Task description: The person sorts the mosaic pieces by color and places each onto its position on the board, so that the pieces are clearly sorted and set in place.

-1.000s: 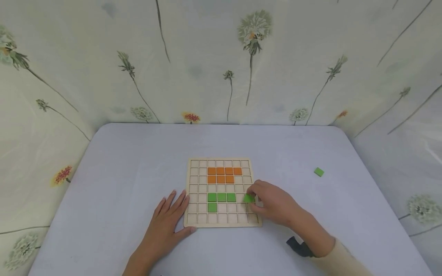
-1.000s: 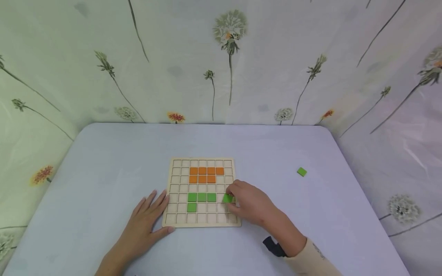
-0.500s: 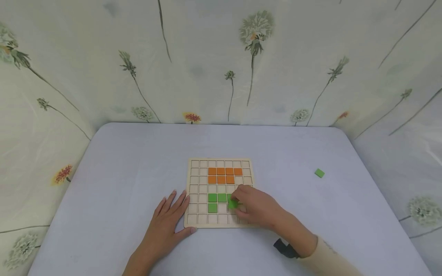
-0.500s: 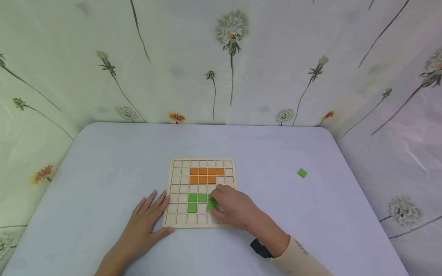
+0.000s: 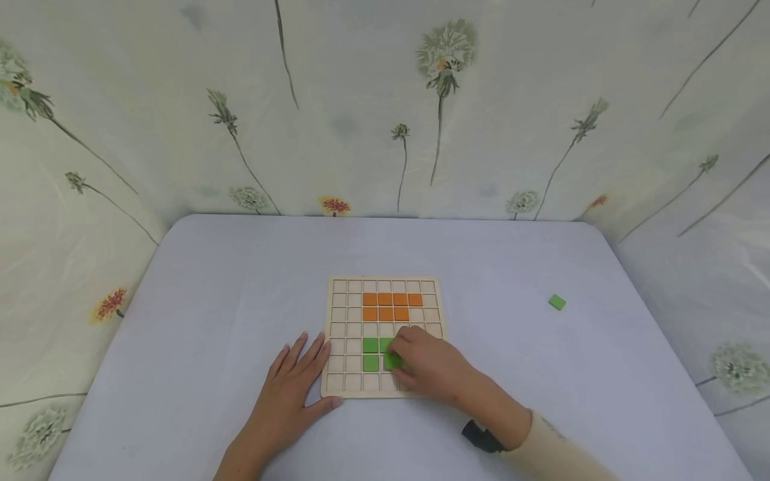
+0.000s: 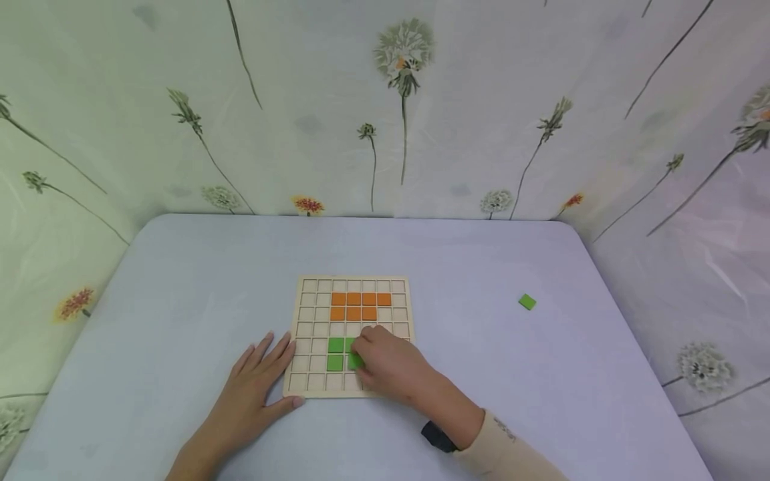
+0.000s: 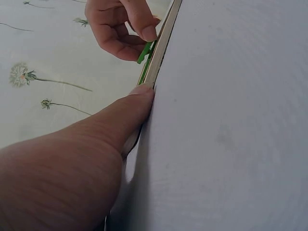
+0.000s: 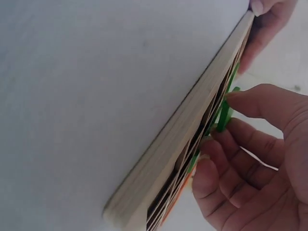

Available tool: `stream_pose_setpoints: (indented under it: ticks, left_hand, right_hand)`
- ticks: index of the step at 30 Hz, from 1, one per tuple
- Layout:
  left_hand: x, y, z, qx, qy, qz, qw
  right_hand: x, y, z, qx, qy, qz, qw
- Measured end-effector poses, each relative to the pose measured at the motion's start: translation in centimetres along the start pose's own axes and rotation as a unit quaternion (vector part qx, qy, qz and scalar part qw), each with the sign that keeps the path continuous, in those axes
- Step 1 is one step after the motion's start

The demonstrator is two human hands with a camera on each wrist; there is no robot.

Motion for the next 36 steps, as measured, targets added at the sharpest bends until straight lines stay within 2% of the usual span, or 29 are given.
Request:
stream_pose_setpoints:
  ticks: [5,11,21,32,36]
  left_hand:
    - [-0.02,-0.04,0.04,0.001,-0.001,0.002,1.0000]
    - [-0.08,-0.16,0.08,-0.001,0.000,0.003,1.0000]
    - [-0.07,-0.18,0.01,-0.007,0.004,-0.001,1.0000]
    - [0.04,0.04,-0.01,-0.007,0.005,-0.008,0.9999]
    - [0.05,0.05,-0.02,-0.005,0.003,-0.009,0.9999]
  right_hand:
    - [0.36,0.11,-0.19,-0.004,0.002,0.005,1.000]
    - [0.62,0.02,-0.40,-0.013,-0.014,0.026,0.999]
    - [0.53,0.23,-0.51,-0.008,-0.022,0.037,0.999]
    - [0.35,0.11,-0.31,-0.007,-0.023,0.032,0.999]
    - [-0.32,0.04,-0.11,-0.001,-0.006,0.015,1.000]
Point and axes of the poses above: each hand's wrist, its own z-axis away from the middle knuckle, its own y-axis out of the palm, x = y × z, the point moved 6 cm from there along -z, towards the middle knuckle, and after that the axes turned 8 degrees about -x, right-handed, at the moved point
